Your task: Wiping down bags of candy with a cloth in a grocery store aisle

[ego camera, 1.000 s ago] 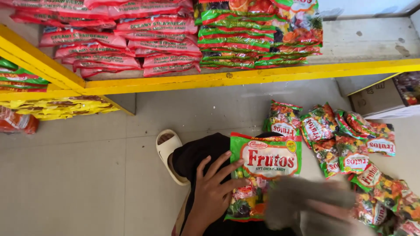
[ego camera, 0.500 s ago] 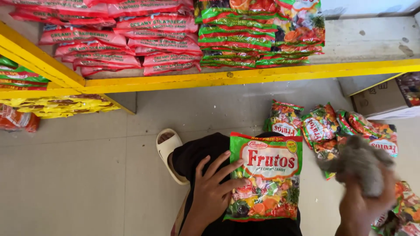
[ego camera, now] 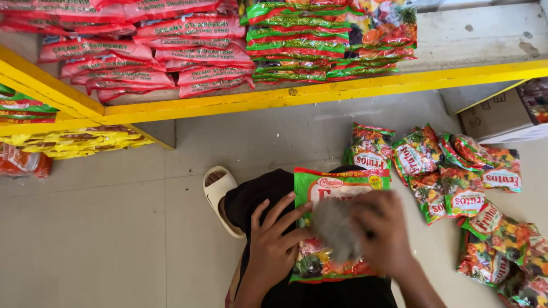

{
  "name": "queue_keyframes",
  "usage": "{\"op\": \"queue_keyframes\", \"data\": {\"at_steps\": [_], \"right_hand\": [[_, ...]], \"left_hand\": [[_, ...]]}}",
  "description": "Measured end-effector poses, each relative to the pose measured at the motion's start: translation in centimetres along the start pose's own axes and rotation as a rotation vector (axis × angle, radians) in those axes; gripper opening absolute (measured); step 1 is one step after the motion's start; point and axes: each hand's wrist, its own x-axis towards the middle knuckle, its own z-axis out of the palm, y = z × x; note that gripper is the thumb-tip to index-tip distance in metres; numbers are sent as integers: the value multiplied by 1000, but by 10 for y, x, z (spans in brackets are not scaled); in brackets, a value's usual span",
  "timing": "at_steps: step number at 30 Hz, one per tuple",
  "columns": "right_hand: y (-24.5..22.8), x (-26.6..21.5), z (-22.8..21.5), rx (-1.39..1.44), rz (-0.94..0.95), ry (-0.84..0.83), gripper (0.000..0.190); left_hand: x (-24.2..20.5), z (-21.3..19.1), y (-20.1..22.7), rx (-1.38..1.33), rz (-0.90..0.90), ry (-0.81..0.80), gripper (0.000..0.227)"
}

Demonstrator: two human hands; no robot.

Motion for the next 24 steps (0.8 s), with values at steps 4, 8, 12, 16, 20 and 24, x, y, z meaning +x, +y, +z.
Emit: {"op": "queue_keyframes", "data": {"at_steps": [4,8,12,16,20,24], "right_hand": [[40,-6,-10,-71,165,386,17],[65,-50,-40,392,389,564,8],[30,-32,-54,973,58,206,37],[-49,12,-39,436,-55,-317,44],[-39,-8,14,-94,-247,-122,42],[-21,11,-1,-183,-97,45,28]], "left_hand": [[-1,3,-1,-19,-8,27,36],[-3,5,-4,-19,-16,16,32],[-1,3,-3,-28,-25,2,38],[3,-6,0,-49,-2,-38,10],[3,-6,0,-90,-17,-49,20],[2,0,1,0,-15,-5,15]]}}
